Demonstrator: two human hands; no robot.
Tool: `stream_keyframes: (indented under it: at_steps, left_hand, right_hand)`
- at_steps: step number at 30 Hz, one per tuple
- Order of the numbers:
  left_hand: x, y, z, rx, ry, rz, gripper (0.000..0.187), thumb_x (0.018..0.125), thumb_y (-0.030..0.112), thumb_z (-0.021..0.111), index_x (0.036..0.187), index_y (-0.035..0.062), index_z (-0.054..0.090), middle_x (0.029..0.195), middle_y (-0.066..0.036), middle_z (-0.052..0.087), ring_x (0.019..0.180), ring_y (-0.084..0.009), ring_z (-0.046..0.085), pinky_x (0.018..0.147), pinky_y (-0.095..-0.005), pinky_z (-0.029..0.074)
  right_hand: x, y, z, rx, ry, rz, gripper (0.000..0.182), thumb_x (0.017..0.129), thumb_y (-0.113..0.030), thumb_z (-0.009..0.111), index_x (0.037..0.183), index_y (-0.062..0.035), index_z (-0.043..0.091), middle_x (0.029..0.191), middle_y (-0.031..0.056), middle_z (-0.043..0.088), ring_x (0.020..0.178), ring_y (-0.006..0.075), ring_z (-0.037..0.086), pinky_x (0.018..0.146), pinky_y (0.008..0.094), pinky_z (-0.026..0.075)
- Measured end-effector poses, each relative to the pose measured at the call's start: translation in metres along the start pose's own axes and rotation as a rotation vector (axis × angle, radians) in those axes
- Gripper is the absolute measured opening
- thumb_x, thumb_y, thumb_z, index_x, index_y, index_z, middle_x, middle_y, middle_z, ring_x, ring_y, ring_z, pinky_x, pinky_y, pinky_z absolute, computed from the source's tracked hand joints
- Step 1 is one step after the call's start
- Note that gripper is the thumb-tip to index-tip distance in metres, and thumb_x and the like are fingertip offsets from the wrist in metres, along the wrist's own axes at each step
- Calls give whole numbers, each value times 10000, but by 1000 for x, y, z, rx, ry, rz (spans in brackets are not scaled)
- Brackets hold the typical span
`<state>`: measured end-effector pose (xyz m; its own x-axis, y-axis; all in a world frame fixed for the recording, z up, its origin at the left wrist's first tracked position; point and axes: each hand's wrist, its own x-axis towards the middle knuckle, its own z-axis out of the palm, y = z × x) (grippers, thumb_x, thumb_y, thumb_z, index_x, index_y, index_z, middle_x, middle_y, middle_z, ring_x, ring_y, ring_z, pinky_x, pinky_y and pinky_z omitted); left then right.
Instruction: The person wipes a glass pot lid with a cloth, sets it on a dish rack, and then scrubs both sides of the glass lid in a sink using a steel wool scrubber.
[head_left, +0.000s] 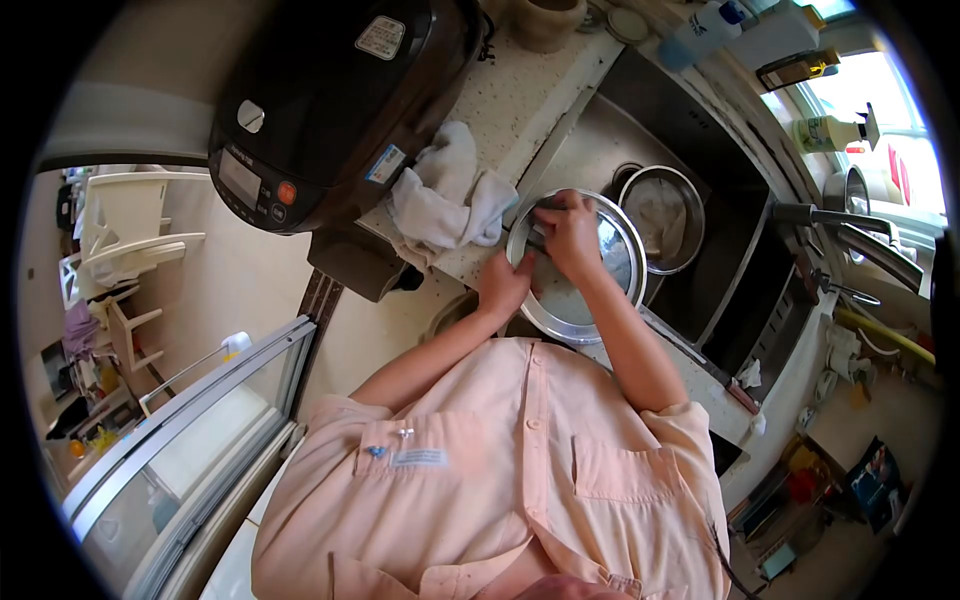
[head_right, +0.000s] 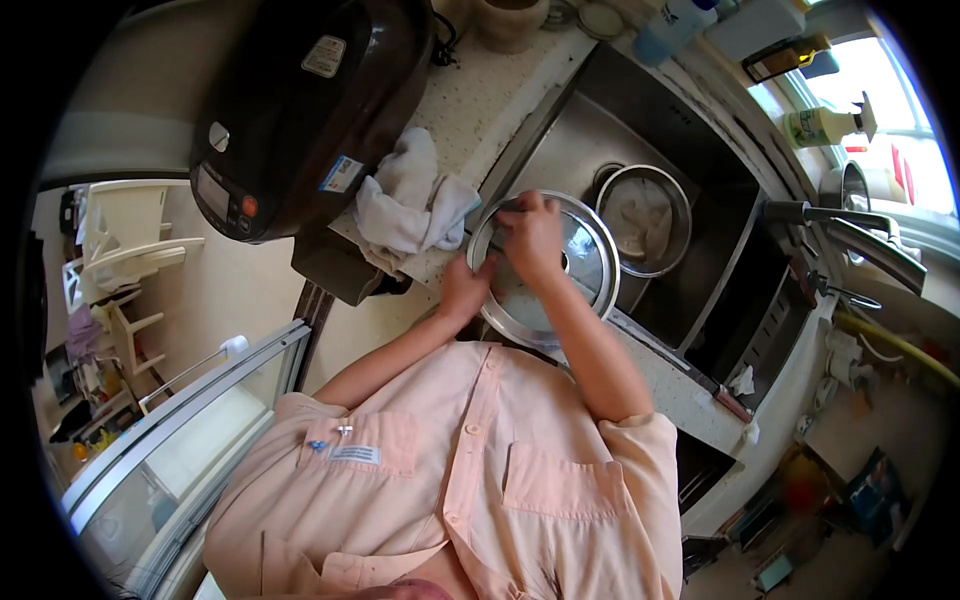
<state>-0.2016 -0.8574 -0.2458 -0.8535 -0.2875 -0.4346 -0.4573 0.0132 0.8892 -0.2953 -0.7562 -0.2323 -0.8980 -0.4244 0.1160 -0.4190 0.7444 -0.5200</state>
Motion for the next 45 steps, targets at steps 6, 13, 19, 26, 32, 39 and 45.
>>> stream_keyframes:
  at_steps: [6,13,19,26,32,39,45]
  left_hand:
    - [-2,5,-2,8,-38,-48,211,880,212,548,862,6,589,541,-97,608,450,-220,616,429,-334,457]
    - [6,-15,1,213,40,91,208,875,206,544,853,5,589,530,-99,603,452,-226,612,449,-333,459]
    - [-8,22,-2,98,59,11,252,863,241,556,842,-2,615,619,-108,633,527,-221,617,527,-348,466]
    - [-4,-6,-3,217,69,101,250,882,227,553,876,-15,612,636,-126,642,528,-187,618,506,-336,471]
    - [-6,10,-12,-193,-71,-78,226,923,219,508,869,9,574,624,-111,619,474,-174,571,452,-282,440]
    - [44,45,-6,-226,72,-107,252,927,251,503,819,23,501,628,-134,624,476,-184,573,447,-287,443]
    - [58,71,3,-265,50,-5,274,935,252,489,817,5,497,615,-136,613,488,-195,583,468,-293,459]
  right_hand:
    - [8,16,-1,-51,21,81,251,649,-40,646,841,-178,731,959,62,547,875,307,506,760,374,477]
    - [10,16,-7,-132,48,85,213,648,-35,662,827,-134,721,965,75,558,870,300,499,749,369,464]
    - [-6,-9,-6,72,-141,-19,225,685,-148,682,910,-151,703,1050,70,547,963,318,486,803,427,427]
    - [-38,-22,-47,36,-126,23,557,758,-314,663,1278,-203,493,1367,73,403,1256,333,339,972,511,282]
    - [-101,-11,-105,18,251,176,510,749,-181,680,1234,-162,524,1315,105,448,1216,326,392,983,438,319]
    - [-252,20,-193,993,246,800,328,860,-161,569,1162,-33,572,1248,115,515,1128,204,506,908,316,409]
    - [-342,58,-184,-476,370,1026,257,862,-231,567,1063,-83,630,1077,73,602,993,255,553,857,400,429]
